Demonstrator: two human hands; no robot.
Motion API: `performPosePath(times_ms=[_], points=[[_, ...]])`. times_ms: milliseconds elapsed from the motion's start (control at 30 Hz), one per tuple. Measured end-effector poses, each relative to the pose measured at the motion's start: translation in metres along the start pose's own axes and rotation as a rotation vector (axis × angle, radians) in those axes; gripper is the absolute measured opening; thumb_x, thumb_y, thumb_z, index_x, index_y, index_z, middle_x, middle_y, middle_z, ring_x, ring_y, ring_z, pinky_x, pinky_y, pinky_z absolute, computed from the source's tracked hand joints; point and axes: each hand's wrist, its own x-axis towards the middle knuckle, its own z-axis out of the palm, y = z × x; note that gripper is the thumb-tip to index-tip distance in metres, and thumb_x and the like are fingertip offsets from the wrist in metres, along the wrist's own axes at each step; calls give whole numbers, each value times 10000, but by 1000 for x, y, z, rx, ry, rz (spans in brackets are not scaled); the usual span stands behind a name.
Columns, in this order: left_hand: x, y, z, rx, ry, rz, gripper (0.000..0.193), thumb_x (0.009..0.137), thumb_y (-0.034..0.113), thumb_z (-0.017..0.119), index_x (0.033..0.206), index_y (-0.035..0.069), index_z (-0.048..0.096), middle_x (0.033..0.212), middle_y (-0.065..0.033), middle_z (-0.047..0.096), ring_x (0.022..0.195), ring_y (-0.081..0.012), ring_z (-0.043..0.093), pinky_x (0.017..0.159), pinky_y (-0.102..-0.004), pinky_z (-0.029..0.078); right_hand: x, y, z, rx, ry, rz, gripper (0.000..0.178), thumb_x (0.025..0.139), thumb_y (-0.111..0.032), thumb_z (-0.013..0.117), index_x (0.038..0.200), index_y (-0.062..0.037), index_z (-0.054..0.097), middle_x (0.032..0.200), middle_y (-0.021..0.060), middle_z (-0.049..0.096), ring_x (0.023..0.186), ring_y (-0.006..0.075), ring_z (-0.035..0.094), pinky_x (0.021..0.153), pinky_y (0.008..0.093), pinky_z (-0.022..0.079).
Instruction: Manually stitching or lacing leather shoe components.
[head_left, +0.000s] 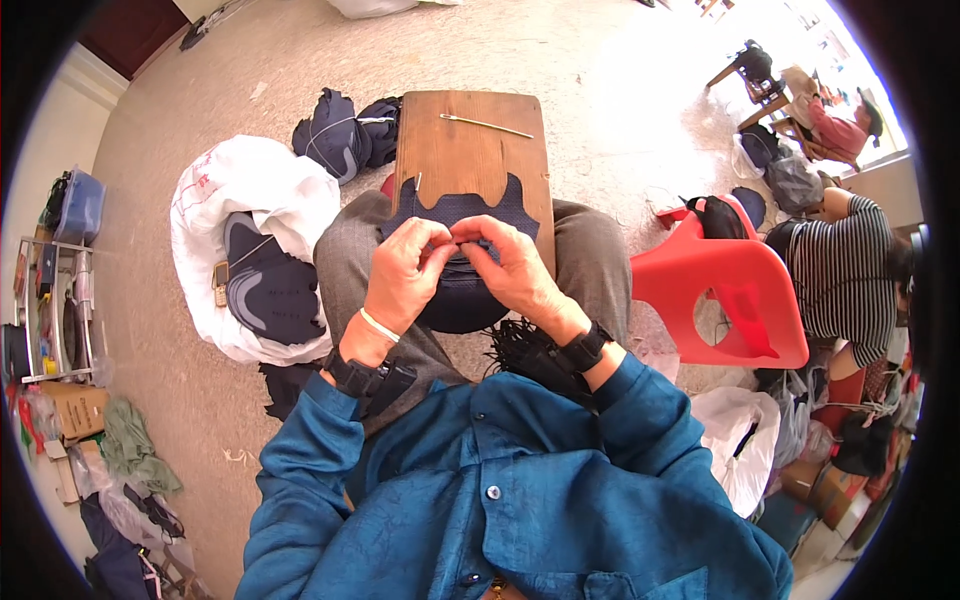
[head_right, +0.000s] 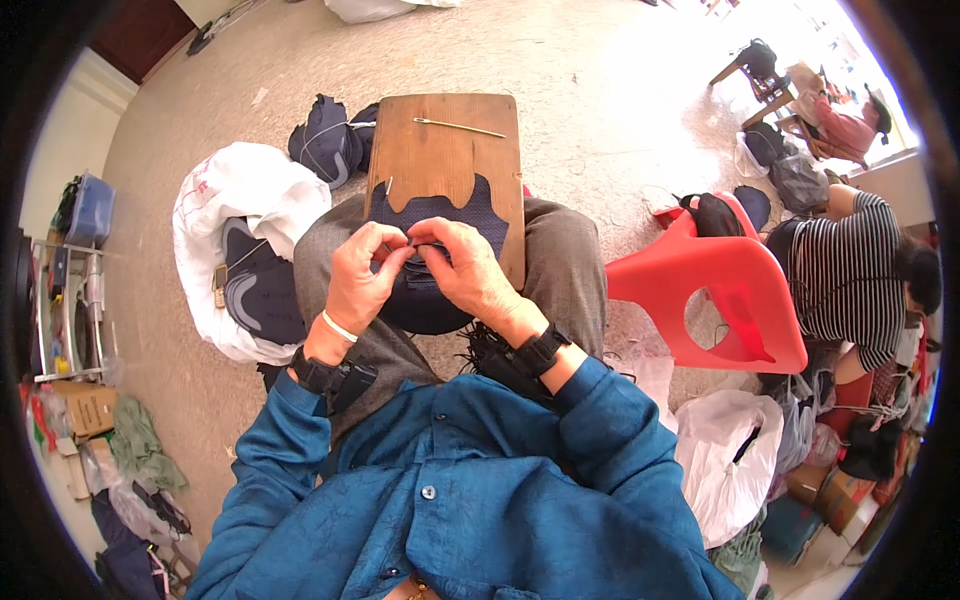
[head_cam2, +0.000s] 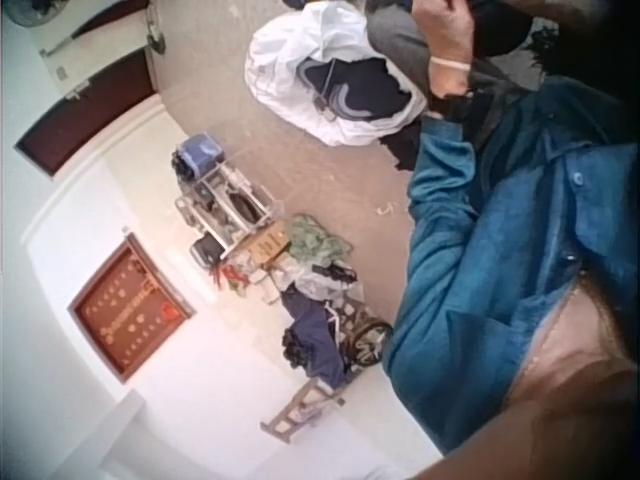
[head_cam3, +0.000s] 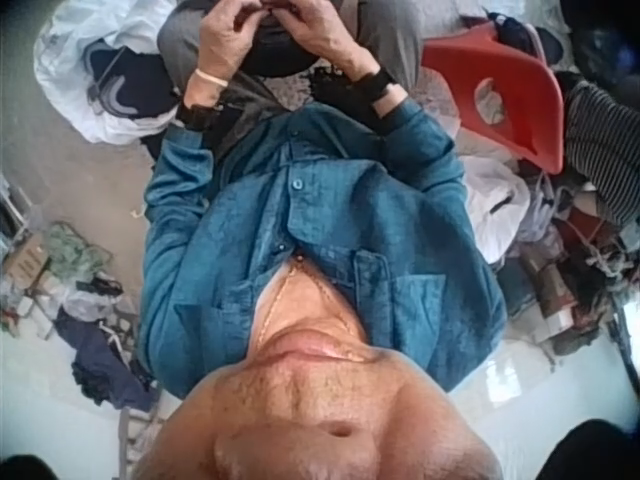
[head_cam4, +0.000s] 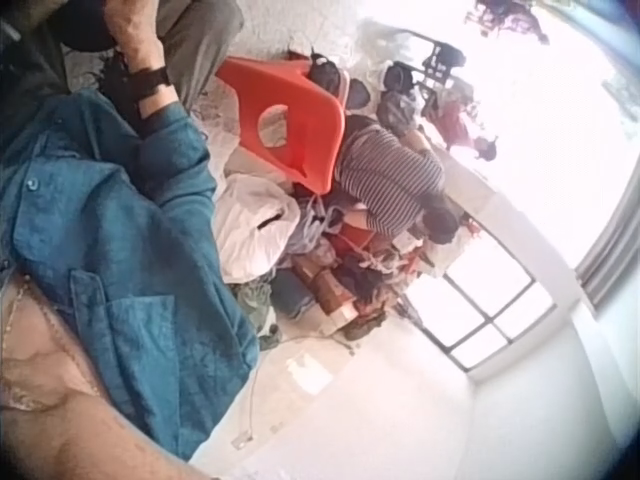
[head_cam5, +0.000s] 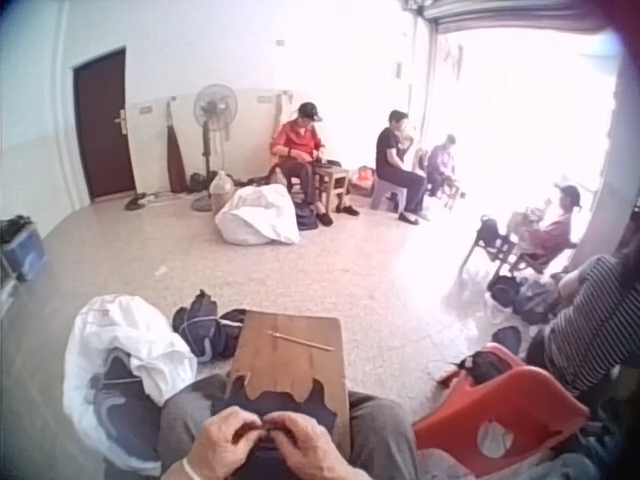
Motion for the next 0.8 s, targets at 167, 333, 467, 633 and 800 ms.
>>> performPosePath(times_ms=[167,333,467,633,800], points=[[-4,-8,2,-148,4,-94,151,897,-96,664,1006,6,644,920,-39,653,802,-106,670,751,-261,560,-3,4,4,129,41,92,203,920,25,632,1122,2,631,997,133,723,971,205,715,852,323,561],[-8,-12,8,-295,21,-148,202,923,-117,616,1094,-9,614,986,-63,654,875,-127,697,833,-271,586,-4,2,8,89,60,145,211,920,28,650,1129,0,640,999,101,718,970,167,699,865,306,554],[-3,-7,1,-249,-46,-225,231,920,-133,602,1106,4,614,977,-77,691,902,-144,711,841,-281,595,-3,5,11,-52,71,119,226,915,25,674,1138,-6,652,1003,92,713,929,148,696,840,288,557],[-5,-13,5,-368,21,-273,216,926,-109,637,1112,-2,613,983,-79,712,926,-138,709,856,-280,595,-1,7,8,-169,124,-21,210,889,4,688,1095,-14,657,1018,97,707,1027,234,677,938,361,514],[-4,-18,3,-308,69,-215,224,906,-101,676,1100,-5,621,982,-78,710,924,-134,708,865,-270,586,-2,19,1,-197,69,-76,149,880,-27,687,1019,-19,634,1044,93,700,1131,293,623,1020,395,449]])
